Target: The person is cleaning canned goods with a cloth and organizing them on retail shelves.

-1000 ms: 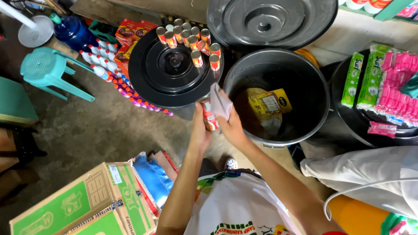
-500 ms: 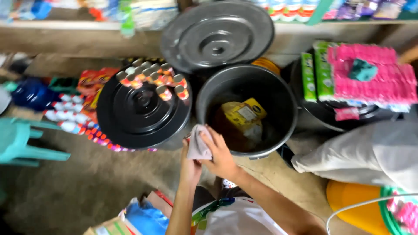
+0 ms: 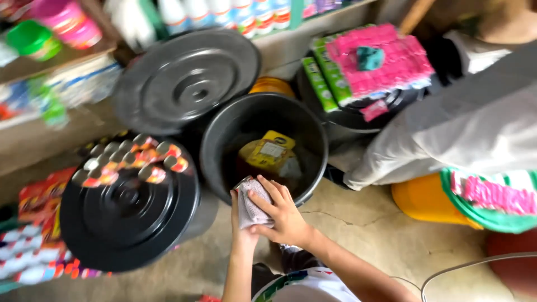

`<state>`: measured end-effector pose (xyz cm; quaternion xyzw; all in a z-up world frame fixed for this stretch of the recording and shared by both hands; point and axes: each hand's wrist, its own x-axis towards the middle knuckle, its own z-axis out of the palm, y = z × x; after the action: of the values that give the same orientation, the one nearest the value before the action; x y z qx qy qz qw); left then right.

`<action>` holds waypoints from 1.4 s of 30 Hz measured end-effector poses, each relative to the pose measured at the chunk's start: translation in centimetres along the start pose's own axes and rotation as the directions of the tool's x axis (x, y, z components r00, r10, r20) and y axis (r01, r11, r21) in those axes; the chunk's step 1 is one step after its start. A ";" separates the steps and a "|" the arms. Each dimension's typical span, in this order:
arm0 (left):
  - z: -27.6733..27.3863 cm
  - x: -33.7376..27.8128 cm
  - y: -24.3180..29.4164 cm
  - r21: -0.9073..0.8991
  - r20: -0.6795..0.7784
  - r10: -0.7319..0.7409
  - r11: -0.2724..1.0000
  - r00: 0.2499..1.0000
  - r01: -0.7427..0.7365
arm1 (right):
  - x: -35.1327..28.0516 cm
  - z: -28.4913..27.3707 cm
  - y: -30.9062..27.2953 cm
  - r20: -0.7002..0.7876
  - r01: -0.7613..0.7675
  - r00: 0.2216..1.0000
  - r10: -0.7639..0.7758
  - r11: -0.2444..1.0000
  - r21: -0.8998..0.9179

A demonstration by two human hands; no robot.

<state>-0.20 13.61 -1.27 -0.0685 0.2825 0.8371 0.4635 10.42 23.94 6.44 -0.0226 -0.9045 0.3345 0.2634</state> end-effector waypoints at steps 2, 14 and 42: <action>0.9 0.8 -0.7 0.005 0.006 -0.125 0.992 0.992 0.125 | -0.4 -0.8 0.0 -0.043 -0.047 0.998 0.045 0.998 -0.033; 0.6 3.9 -5.8 0.197 0.077 -0.185 0.966 0.980 0.167 | -1.8 -2.4 4.1 -0.177 -0.257 0.947 0.269 0.963 0.084; 1.1 1.7 0.7 0.119 0.062 0.021 0.992 0.998 -0.028 | 0.2 0.4 1.8 -0.068 -0.267 0.947 0.313 0.891 0.367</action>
<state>-1.61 15.16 -0.73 -0.0117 0.3188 0.8259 0.4648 9.82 25.14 5.15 -0.1308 -0.7976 0.5250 0.2665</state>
